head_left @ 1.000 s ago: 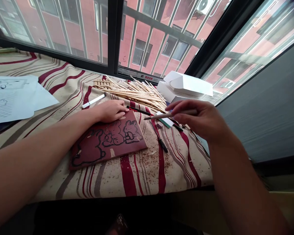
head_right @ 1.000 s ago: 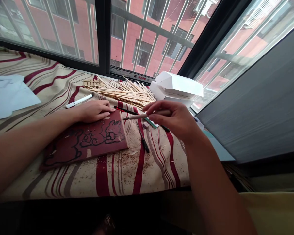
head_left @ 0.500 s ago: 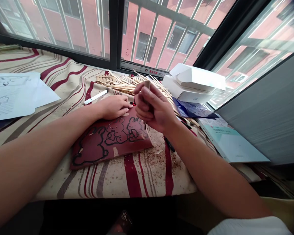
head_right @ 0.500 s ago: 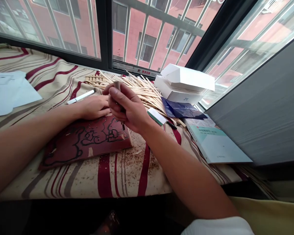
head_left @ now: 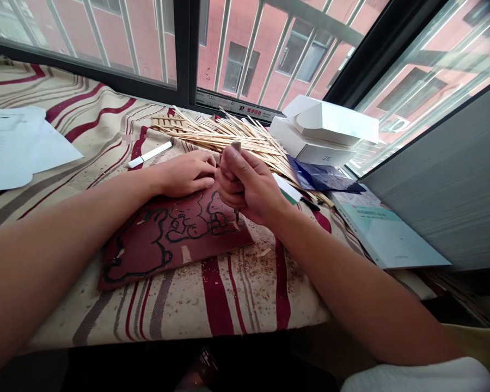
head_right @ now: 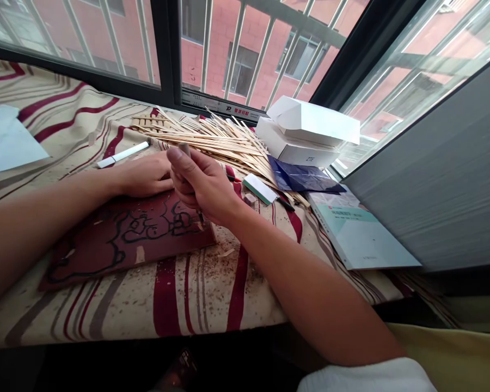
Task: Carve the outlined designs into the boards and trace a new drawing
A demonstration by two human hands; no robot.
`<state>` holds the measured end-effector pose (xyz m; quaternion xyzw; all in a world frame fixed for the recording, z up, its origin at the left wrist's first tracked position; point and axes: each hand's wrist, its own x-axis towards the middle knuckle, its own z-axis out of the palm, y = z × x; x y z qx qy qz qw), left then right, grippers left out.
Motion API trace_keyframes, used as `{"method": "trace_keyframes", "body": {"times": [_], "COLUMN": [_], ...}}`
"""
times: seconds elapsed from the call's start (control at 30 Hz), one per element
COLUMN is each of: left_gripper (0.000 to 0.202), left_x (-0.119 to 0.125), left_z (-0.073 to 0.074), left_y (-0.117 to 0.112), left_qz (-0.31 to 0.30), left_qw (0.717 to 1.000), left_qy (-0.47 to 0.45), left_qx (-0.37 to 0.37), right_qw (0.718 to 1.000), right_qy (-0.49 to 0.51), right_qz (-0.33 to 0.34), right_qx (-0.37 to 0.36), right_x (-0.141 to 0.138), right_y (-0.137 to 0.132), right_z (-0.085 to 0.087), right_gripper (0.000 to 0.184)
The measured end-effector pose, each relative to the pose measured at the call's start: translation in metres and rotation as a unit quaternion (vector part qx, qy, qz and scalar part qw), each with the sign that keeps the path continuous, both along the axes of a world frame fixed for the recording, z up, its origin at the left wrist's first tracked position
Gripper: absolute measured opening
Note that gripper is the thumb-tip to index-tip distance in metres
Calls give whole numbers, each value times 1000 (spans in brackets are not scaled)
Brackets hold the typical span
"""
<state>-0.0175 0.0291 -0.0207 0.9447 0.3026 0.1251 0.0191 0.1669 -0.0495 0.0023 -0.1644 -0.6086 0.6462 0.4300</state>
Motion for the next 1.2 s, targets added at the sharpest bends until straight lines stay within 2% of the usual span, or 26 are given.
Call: {"method": "trace_keyframes", "body": {"times": [0.13, 0.5, 0.57, 0.73, 0.8, 0.87, 0.93, 0.97, 1.03, 1.1, 1.2], "left_gripper": [42, 41, 43, 46, 44, 43, 45, 47, 47, 48, 47], "left_x": [-2, -2, -1, 1, 1, 1, -1, -2, -3, -4, -3], "left_z": [-3, -4, -2, 4, 4, 3, 0, -1, -3, -3, -1], "left_y": [3, 4, 1, -7, -6, -4, 0, 2, 5, 5, 2], "left_qz": [-42, -45, -35, -22, -19, -7, -4, -8, -19, -19, -20], "left_qw": [998, 998, 998, 999, 999, 999, 999, 999, 999, 999, 999], "left_qy": [-26, -24, -19, -12, -18, -17, -12, -11, -13, -12, -10], "left_qx": [-32, -38, -40, -40, -44, -48, -45, -43, -44, -43, -44], "right_qw": [1000, 995, 997, 995, 993, 990, 984, 984, 979, 979, 990], "right_qy": [-11, -1, -7, -82, -109, -141, -146, -105, -23, -10, -35], "right_qz": [-20, -96, -82, 39, 47, 14, -55, -110, -177, -182, -129], "right_qx": [-8, -8, -3, -27, -21, 21, 80, 93, 101, 90, 50], "right_x": [5, -2, -1, -3, -4, 0, 8, 14, 24, 30, 28], "right_y": [2, -3, -4, 7, 10, 7, 1, -3, -9, -11, -11], "right_z": [0, -5, -4, -7, -8, -3, 8, 15, 28, 36, 33], "right_gripper": [48, 45, 43, 33, 35, 40, 43, 45, 48, 50, 48]}}
